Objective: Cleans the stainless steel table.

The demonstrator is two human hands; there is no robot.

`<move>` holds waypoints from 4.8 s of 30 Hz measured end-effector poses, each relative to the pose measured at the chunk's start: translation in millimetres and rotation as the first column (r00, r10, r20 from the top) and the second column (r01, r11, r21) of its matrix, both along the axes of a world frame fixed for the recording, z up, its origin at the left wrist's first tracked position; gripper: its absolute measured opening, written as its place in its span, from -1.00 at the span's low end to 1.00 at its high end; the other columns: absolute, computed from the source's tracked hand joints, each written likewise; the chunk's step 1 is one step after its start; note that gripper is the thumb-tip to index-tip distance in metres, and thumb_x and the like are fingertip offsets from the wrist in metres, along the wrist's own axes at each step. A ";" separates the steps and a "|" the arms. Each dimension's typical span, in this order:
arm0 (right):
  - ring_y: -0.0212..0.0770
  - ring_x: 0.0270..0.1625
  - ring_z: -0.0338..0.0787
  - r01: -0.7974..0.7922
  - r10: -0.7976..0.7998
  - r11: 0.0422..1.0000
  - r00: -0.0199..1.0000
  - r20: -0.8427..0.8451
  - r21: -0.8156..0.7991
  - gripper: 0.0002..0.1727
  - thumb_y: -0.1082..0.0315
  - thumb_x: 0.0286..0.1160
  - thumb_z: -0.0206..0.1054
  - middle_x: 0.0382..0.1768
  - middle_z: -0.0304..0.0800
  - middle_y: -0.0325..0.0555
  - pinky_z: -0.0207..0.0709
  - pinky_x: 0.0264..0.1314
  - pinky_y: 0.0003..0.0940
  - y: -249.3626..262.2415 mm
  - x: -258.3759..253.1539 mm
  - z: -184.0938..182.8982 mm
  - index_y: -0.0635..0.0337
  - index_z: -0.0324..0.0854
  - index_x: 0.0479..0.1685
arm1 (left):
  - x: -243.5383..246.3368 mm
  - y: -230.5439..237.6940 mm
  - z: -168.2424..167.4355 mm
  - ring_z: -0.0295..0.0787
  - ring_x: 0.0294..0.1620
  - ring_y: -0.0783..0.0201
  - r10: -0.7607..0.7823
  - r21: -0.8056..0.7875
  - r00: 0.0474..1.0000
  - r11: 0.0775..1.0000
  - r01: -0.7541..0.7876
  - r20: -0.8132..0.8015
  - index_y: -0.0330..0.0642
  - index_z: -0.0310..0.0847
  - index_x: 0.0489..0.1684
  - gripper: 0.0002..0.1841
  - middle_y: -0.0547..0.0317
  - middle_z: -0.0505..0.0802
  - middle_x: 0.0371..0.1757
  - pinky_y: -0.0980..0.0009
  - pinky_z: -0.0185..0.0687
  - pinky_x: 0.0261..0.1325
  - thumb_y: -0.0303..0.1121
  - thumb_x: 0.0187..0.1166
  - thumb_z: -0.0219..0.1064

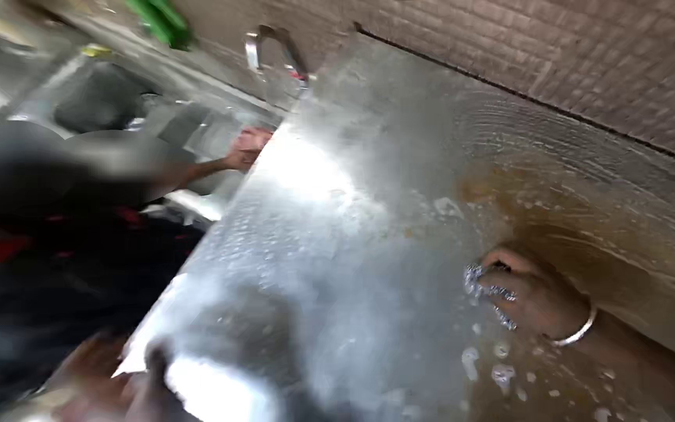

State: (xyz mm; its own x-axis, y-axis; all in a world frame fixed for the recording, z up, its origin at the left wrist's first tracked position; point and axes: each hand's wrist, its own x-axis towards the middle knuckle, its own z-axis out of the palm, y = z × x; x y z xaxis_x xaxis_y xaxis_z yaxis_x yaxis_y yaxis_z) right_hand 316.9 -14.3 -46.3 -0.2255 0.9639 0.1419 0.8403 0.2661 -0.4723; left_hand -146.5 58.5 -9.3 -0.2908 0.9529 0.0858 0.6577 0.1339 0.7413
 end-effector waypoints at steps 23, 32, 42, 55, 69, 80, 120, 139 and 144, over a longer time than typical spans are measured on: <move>0.19 0.19 0.79 0.344 -0.333 0.936 0.935 0.119 -0.079 -0.78 0.33 0.34 0.54 0.07 0.82 0.18 0.64 0.26 0.22 104.2 -3.7 8.8 0.16 0.86 -0.06 | 63.0 209.6 -33.3 0.70 0.26 -0.54 -0.295 -0.450 0.876 0.887 0.103 -0.381 -0.35 0.75 0.04 0.09 -0.53 0.80 0.13 -0.62 0.44 0.16 0.54 0.61 -0.48; 0.11 0.20 0.79 0.345 -0.303 0.867 0.938 0.169 -0.359 -0.73 0.24 0.48 0.49 0.14 0.79 0.13 0.66 0.30 0.08 24.7 -13.4 24.0 0.13 0.85 0.07 | 59.6 210.8 -36.8 0.68 0.20 -0.64 -0.290 -0.425 0.860 0.900 0.096 -0.420 -0.35 0.74 -0.05 0.20 -0.62 0.78 0.03 -0.67 0.40 0.05 0.60 0.49 -0.65; 0.06 -0.23 0.82 0.222 -0.204 0.965 0.970 0.130 -0.141 -0.82 0.33 0.11 0.52 -0.27 0.78 0.05 0.72 -0.21 0.06 -13.3 -27.5 12.0 0.17 0.90 -0.31 | 62.5 207.6 -27.3 0.74 0.20 -0.49 -0.312 -0.494 0.874 0.864 0.097 -0.372 -0.31 0.75 -0.02 0.10 -0.47 0.82 0.04 -0.55 0.49 0.10 0.53 0.60 -0.55; 0.14 -0.05 0.83 0.234 -0.213 0.934 0.971 0.105 -0.269 -0.78 0.30 0.34 0.49 -0.14 0.80 0.16 0.72 0.05 0.08 8.3 -59.1 22.8 0.19 0.89 -0.13 | 58.4 208.2 -31.3 0.74 0.14 -0.55 -0.316 -0.443 0.870 0.887 0.130 -0.378 -0.38 0.75 -0.16 0.12 -0.53 0.82 -0.06 -0.57 0.48 0.05 0.50 0.62 -0.59; 0.17 0.11 0.81 0.306 -0.269 0.906 0.950 0.159 -0.291 -0.73 0.25 0.45 0.51 0.03 0.80 0.20 0.67 0.18 0.16 115.7 -78.6 21.4 0.20 0.86 0.02 | 53.6 216.2 -32.9 0.76 0.11 -0.53 -0.384 -0.476 0.837 0.862 0.174 -0.391 -0.33 0.75 -0.16 0.11 -0.50 0.83 -0.08 -0.56 0.50 0.03 0.54 0.58 -0.56; 0.12 0.06 0.82 0.337 -0.309 0.906 0.940 0.145 -0.256 -0.76 0.24 0.43 0.52 -0.03 0.82 0.14 0.69 0.16 0.10 73.7 -78.4 19.6 0.18 0.88 -0.05 | 50.7 214.0 -29.3 0.75 0.13 -0.52 -0.398 -0.503 0.847 0.844 0.186 -0.353 -0.33 0.75 -0.16 0.05 -0.49 0.83 -0.06 -0.55 0.50 0.06 0.54 0.60 -0.40; 0.08 -0.23 0.84 -0.166 0.211 0.959 0.959 0.188 -0.230 -0.79 0.22 0.54 0.28 -0.23 0.89 -0.02 0.68 -0.12 -0.02 -173.4 -116.3 34.7 -0.10 0.88 -0.19 | 52.2 213.1 -25.1 0.63 0.31 -0.61 -0.423 -0.512 0.842 0.832 0.214 -0.336 -0.40 0.68 0.04 0.10 -0.63 0.74 0.14 -0.67 0.32 0.16 0.56 0.58 -0.47; -0.01 -0.16 0.72 0.081 -0.073 0.996 0.981 0.182 -0.036 -0.79 0.03 0.52 0.22 -0.33 0.70 -0.07 0.60 0.01 -0.07 -195.2 -64.4 -1.4 -0.23 0.76 -0.19 | 48.7 212.0 -27.4 0.61 0.27 -0.68 -0.437 -0.480 0.839 0.840 0.252 -0.325 -0.45 0.65 -0.03 0.14 -0.72 0.71 0.11 -0.72 0.28 0.12 0.60 0.53 -0.46; -0.04 -0.14 0.79 -0.045 0.044 0.999 0.995 0.094 0.006 -0.86 0.17 0.37 0.40 -0.31 0.77 -0.14 0.71 -0.04 -0.03 -112.4 -126.8 -9.9 -0.16 0.87 -0.26 | 24.2 250.8 -75.0 0.64 0.24 -0.64 -0.425 -0.416 0.844 0.867 0.275 -0.327 -0.34 0.62 0.12 0.22 -0.67 0.73 0.10 -0.75 0.28 0.07 0.76 0.33 -0.44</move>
State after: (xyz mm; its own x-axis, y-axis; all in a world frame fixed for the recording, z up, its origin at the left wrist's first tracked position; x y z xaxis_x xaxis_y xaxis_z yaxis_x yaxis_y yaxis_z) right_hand 190.1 -126.8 -56.2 -0.2806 0.9515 0.1259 0.8682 0.3076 -0.3895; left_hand -122.2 309.3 -84.3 0.0558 0.9719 -0.2285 0.9331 0.0307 0.3583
